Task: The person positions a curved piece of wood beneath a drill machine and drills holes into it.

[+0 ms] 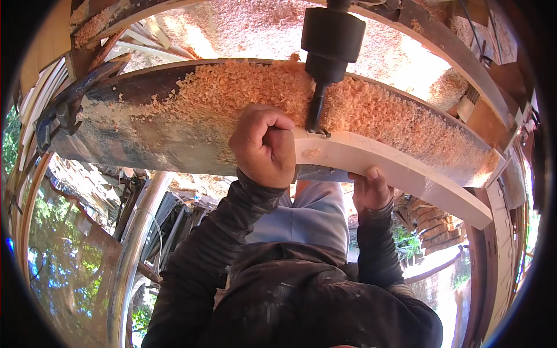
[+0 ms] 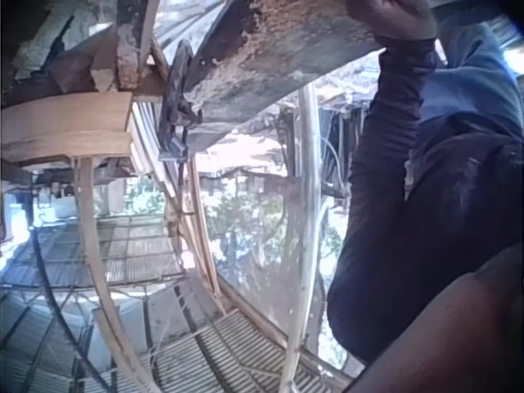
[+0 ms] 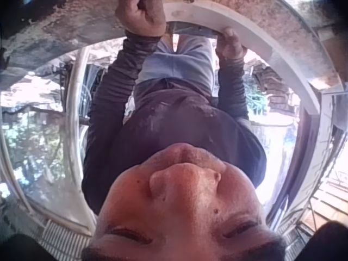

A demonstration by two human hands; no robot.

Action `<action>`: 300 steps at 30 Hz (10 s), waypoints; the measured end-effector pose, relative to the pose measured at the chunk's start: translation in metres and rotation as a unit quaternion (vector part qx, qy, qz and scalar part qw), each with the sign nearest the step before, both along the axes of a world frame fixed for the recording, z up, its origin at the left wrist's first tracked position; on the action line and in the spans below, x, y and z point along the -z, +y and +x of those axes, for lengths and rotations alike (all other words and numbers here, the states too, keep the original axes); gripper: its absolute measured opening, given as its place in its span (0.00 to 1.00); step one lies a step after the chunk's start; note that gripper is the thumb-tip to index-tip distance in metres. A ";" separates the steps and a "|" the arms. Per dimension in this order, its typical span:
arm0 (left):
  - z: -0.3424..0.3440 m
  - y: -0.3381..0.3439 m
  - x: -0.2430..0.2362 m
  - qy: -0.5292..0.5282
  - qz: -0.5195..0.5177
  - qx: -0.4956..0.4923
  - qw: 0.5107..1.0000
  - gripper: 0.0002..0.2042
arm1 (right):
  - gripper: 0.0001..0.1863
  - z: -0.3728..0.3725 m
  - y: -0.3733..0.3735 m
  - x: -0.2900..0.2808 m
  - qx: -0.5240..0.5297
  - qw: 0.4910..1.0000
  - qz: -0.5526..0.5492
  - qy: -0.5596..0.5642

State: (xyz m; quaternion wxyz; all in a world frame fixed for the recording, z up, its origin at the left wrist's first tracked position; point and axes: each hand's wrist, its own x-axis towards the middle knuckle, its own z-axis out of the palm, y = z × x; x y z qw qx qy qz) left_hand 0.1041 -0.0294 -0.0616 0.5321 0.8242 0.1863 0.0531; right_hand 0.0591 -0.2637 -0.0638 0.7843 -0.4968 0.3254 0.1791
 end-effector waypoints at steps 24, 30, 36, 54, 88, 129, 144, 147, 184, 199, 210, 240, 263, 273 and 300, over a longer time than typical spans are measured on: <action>0.001 0.022 0.003 -0.007 0.031 0.009 0.999 0.06 | 0.36 -0.003 0.030 -0.005 -0.036 0.999 -0.020 0.007; -0.001 0.016 -0.002 -0.008 0.025 -0.003 1.000 0.06 | 0.28 -0.005 0.016 0.008 -0.048 0.999 -0.012 -0.005; 0.000 0.007 0.000 -0.028 0.056 0.013 0.998 0.06 | 0.23 -0.005 0.010 0.007 -0.039 0.998 0.038 0.043; 0.002 0.028 0.012 -0.079 0.074 0.035 0.994 0.06 | 0.21 -0.010 0.037 -0.008 0.023 1.000 -0.011 -0.015; -0.087 0.006 -0.033 0.025 0.030 0.016 0.999 0.07 | 0.16 -0.021 -0.014 -0.077 -0.498 0.836 -0.226 0.055; -0.095 0.020 -0.037 0.157 0.014 -0.110 0.981 0.09 | 0.27 0.025 -0.057 -0.041 -0.509 0.568 -0.539 -0.358; -0.063 0.031 -0.022 0.180 0.003 -0.102 0.978 0.09 | 0.27 0.053 -0.043 -0.053 -0.512 0.550 -0.546 -0.370; -0.058 0.036 -0.030 0.225 0.015 -0.080 0.971 0.09 | 0.27 0.055 -0.042 -0.053 -0.523 0.544 -0.545 -0.366; -0.048 0.051 -0.034 0.230 -0.134 0.010 0.964 0.15 | 0.27 0.061 -0.032 -0.038 -0.468 0.520 -0.589 -0.406; -0.045 0.054 -0.030 0.211 -0.142 0.013 0.967 0.15 | 0.24 0.054 -0.030 -0.033 -0.443 0.525 -0.604 -0.405; -0.044 0.053 -0.032 0.226 -0.153 0.014 0.962 0.15 | 0.24 0.056 -0.028 -0.034 -0.449 0.525 -0.602 -0.401; -0.043 0.052 -0.029 0.197 -0.146 0.006 0.969 0.19 | 0.25 0.061 -0.024 -0.038 -0.465 0.515 -0.610 -0.383; -0.040 0.053 -0.026 0.177 -0.144 0.005 0.973 0.22 | 0.27 0.062 -0.026 -0.035 -0.465 0.532 -0.599 -0.376; -0.023 0.051 -0.039 0.231 -0.147 0.015 0.962 0.20 | 0.28 0.061 -0.029 -0.030 -0.461 0.536 -0.600 -0.375; -0.003 0.054 -0.034 0.210 -0.171 0.001 0.963 0.16 | 0.26 0.094 -0.024 -0.033 -0.459 0.523 -0.605 -0.386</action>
